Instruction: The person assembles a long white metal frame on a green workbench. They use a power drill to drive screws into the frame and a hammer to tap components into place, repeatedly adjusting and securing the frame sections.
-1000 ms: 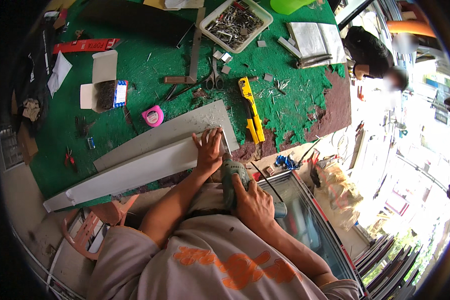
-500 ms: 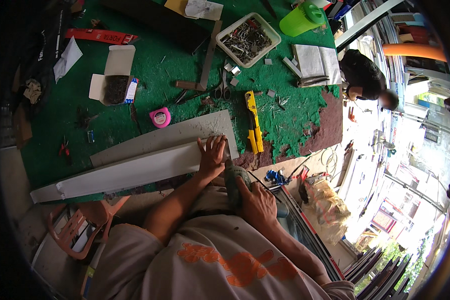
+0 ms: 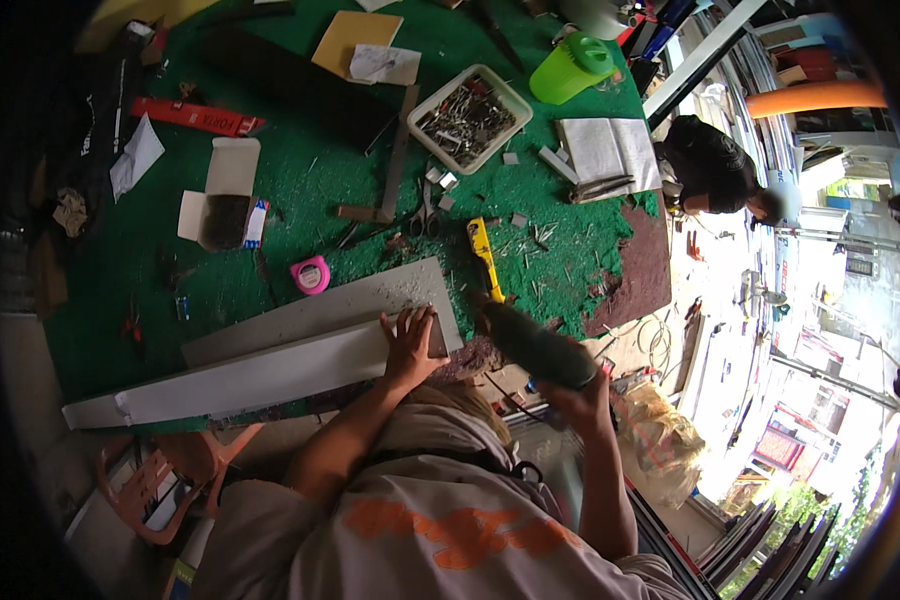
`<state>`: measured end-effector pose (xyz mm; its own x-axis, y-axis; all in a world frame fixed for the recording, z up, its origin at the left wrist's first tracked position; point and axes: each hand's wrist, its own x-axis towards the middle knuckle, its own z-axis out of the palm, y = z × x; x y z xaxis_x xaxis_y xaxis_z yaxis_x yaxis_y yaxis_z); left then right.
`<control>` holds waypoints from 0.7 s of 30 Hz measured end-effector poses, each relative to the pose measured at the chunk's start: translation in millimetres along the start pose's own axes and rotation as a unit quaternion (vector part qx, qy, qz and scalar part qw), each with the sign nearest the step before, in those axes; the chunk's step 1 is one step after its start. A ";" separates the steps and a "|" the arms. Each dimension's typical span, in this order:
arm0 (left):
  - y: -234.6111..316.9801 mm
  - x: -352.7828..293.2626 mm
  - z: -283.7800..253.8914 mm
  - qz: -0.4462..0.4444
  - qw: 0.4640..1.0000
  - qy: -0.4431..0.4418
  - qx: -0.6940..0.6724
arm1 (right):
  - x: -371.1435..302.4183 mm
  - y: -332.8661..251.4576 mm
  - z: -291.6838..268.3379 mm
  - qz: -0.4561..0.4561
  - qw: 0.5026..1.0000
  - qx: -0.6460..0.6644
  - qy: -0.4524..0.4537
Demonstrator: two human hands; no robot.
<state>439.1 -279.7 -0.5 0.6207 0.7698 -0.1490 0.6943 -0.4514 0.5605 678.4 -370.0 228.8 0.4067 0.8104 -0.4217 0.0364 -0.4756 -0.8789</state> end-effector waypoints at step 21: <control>5.3 -4.3 -2.9 0.006 0.997 -0.023 0.077 | 148.8 203.1 -50.0 0.151 0.852 -0.274 0.420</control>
<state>439.0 -284.1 5.5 0.6436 0.7433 -0.1825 0.7320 -0.5280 0.4306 792.0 -363.1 -1.4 0.9746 0.2008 -0.0988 0.1413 -0.8944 -0.4244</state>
